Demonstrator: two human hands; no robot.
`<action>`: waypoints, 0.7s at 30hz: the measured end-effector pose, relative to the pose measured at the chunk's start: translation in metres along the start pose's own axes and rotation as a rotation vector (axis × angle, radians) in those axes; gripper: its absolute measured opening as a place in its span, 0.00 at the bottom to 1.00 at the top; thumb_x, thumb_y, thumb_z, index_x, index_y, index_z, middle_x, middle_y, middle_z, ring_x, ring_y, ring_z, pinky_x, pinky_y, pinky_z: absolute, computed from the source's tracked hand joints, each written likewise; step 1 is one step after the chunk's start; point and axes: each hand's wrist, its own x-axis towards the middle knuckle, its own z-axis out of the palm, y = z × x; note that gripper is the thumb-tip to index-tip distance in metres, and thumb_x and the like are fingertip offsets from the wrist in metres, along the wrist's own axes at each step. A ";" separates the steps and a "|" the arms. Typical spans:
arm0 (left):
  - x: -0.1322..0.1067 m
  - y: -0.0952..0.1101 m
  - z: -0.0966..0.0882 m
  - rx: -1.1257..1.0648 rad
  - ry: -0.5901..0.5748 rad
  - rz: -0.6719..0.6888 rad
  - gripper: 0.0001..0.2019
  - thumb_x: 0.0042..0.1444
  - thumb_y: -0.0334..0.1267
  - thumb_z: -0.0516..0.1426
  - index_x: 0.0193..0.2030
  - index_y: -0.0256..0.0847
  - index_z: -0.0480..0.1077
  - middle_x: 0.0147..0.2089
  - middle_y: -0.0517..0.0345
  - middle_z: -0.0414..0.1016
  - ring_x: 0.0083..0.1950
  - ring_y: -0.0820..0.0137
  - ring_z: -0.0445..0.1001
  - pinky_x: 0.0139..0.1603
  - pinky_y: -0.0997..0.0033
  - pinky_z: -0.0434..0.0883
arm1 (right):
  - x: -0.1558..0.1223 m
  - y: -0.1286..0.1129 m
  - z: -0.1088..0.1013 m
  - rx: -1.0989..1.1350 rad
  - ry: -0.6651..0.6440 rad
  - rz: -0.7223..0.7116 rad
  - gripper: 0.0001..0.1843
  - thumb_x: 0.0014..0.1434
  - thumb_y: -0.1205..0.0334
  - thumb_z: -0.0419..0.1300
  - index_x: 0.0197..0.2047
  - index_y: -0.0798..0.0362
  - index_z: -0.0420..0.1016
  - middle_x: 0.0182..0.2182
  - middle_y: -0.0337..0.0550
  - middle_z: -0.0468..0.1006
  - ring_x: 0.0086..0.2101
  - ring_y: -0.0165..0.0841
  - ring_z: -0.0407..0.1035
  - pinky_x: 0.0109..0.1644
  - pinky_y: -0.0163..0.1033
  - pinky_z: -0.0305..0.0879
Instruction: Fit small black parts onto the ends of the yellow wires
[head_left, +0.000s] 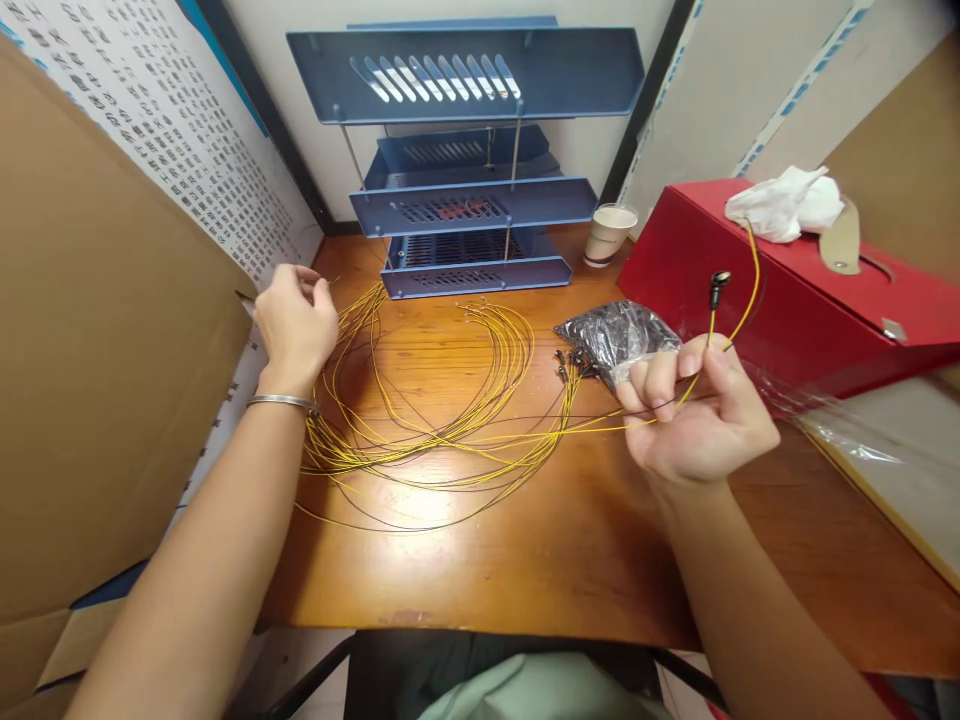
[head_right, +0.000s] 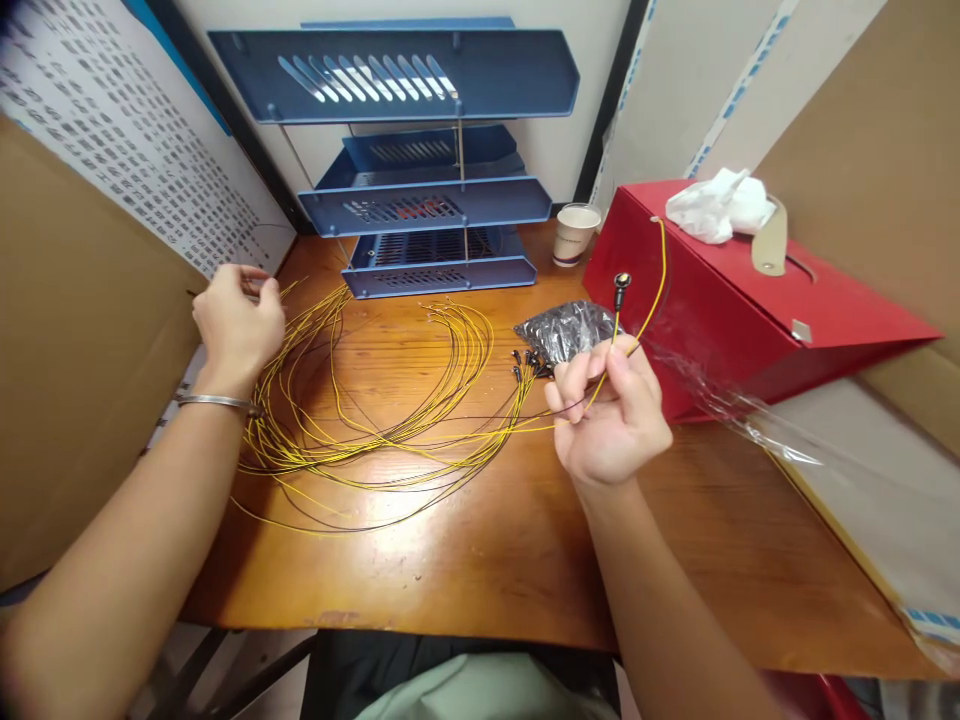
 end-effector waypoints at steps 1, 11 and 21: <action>-0.002 0.001 0.001 0.092 -0.009 -0.025 0.23 0.69 0.50 0.43 0.60 0.36 0.62 0.58 0.48 0.73 0.61 0.53 0.69 0.63 0.48 0.62 | 0.000 0.000 0.001 -0.014 0.001 -0.002 0.17 0.59 0.53 0.60 0.26 0.51 0.58 0.12 0.31 0.54 0.14 0.23 0.45 0.19 0.31 0.43; -0.040 0.027 -0.009 0.262 -0.179 0.052 0.47 0.60 0.57 0.54 0.76 0.31 0.40 0.78 0.33 0.33 0.65 0.31 0.64 0.65 0.36 0.61 | -0.003 0.002 0.005 -0.170 0.123 0.059 0.12 0.58 0.55 0.63 0.29 0.51 0.68 0.15 0.34 0.66 0.13 0.20 0.46 0.17 0.32 0.38; -0.136 0.134 0.001 -0.571 -0.764 0.406 0.29 0.66 0.56 0.52 0.68 0.43 0.63 0.67 0.48 0.68 0.66 0.57 0.69 0.67 0.58 0.64 | -0.007 0.008 0.009 -0.376 0.086 0.176 0.12 0.56 0.54 0.69 0.34 0.54 0.79 0.25 0.39 0.76 0.15 0.17 0.48 0.16 0.30 0.41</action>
